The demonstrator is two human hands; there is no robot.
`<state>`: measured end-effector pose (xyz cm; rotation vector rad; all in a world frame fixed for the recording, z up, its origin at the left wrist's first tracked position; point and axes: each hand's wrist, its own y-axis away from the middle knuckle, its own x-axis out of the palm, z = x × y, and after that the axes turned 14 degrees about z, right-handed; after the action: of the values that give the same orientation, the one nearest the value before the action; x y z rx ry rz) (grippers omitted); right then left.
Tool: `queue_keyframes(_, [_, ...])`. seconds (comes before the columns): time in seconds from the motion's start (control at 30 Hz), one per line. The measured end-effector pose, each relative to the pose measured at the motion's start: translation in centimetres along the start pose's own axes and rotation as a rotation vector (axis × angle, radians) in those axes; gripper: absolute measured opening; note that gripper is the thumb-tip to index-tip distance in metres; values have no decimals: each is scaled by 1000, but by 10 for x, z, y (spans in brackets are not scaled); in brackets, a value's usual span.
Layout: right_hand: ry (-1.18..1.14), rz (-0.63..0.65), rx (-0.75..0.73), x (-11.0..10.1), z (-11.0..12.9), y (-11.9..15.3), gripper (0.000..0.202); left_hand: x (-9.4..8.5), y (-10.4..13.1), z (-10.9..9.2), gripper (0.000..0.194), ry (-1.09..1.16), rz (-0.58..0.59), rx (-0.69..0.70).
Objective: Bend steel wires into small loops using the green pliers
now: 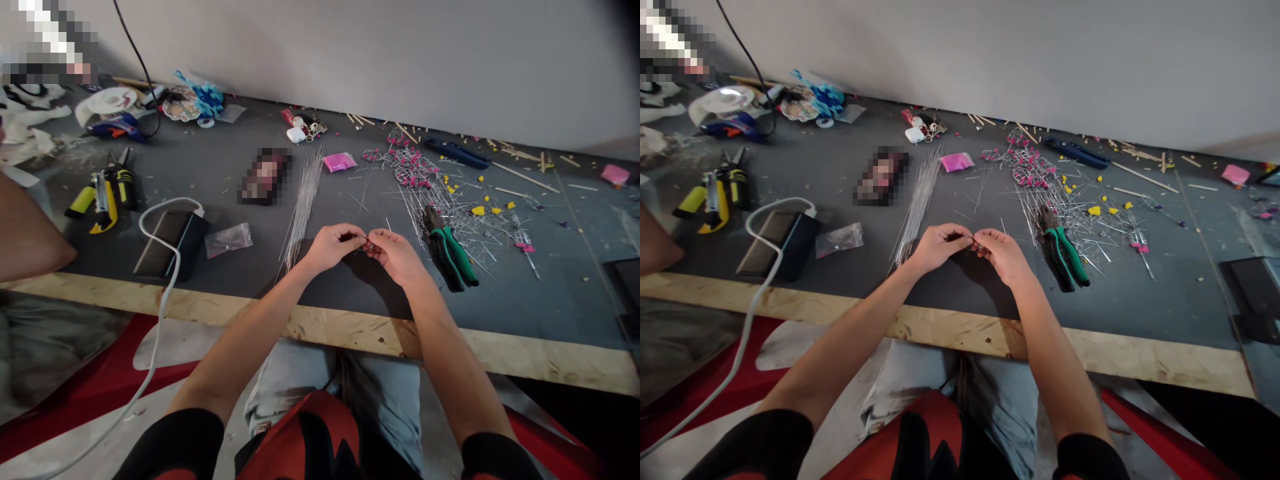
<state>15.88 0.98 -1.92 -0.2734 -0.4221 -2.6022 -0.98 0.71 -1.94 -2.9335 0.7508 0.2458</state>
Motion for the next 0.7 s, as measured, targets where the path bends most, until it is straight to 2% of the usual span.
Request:
queue_keyframes(0.27, [187,-119,-59,8,-5,-1,20,1,2,-2,14,-210,-21,5])
queue_keyframes(0.5, [134,-77,-60,7,-9,-3,20,7,5,-7,17,-306,28,54])
queue_keyframes(0.6, [125,-64,-57,8,-8,-3,23,8,4,-5,14,-239,-31,17])
queue_keyframes(0.7, [169,-116,-147,10,-7,-2,25,6,0,-1,14,-4,-102,-84])
